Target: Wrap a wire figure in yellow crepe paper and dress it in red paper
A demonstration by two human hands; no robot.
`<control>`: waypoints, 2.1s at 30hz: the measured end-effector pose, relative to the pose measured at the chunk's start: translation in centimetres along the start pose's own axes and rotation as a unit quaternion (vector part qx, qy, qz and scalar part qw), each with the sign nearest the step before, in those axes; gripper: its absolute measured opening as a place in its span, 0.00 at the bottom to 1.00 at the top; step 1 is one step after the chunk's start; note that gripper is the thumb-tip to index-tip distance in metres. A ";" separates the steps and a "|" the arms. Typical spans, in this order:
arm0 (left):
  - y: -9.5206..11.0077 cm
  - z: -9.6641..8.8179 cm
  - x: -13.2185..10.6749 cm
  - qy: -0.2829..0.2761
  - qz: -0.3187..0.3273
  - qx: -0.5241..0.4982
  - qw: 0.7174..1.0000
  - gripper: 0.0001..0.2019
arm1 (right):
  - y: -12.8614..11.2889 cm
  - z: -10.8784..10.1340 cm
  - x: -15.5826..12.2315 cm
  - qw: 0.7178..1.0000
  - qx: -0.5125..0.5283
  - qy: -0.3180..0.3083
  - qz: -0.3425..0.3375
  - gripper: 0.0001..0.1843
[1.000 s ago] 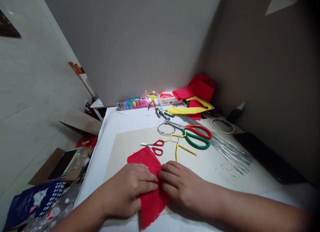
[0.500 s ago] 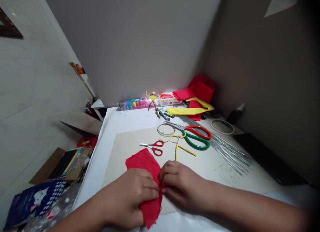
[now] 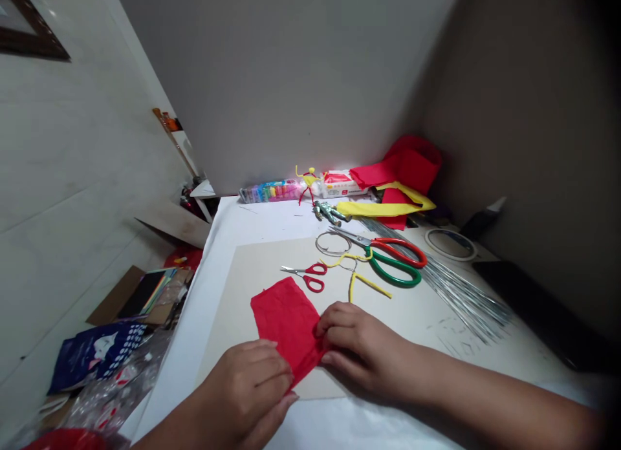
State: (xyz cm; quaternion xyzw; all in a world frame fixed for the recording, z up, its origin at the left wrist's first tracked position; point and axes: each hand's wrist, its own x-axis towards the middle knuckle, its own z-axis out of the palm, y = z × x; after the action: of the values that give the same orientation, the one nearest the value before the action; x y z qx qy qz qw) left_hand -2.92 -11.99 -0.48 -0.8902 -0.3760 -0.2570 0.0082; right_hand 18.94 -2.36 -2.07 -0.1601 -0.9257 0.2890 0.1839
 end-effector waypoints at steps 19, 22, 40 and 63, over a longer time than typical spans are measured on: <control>-1.3 1.4 -1.5 0.053 -0.174 -0.040 0.983 0.09 | 0.8 1.9 0.4 0.994 -0.018 0.073 0.081 0.02; -1.5 1.6 -1.6 0.046 -0.189 -0.043 0.980 0.08 | 0.8 2.0 0.6 0.992 -0.020 0.084 0.093 0.03; -2.4 1.8 -2.7 0.037 -0.233 0.014 0.972 0.17 | 0.9 2.5 0.9 0.991 -0.041 0.098 0.085 0.04; 0.2 2.7 -2.3 -0.012 -0.093 0.091 0.991 0.20 | 1.1 2.9 1.1 0.990 -0.053 0.090 0.093 0.03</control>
State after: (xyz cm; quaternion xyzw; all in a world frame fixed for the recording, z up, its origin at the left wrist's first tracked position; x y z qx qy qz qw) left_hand -2.93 -13.10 -3.82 -0.8501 -0.4788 -0.2109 0.0604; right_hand 16.98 -2.46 -4.64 -0.2801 -0.9006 0.2395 0.2304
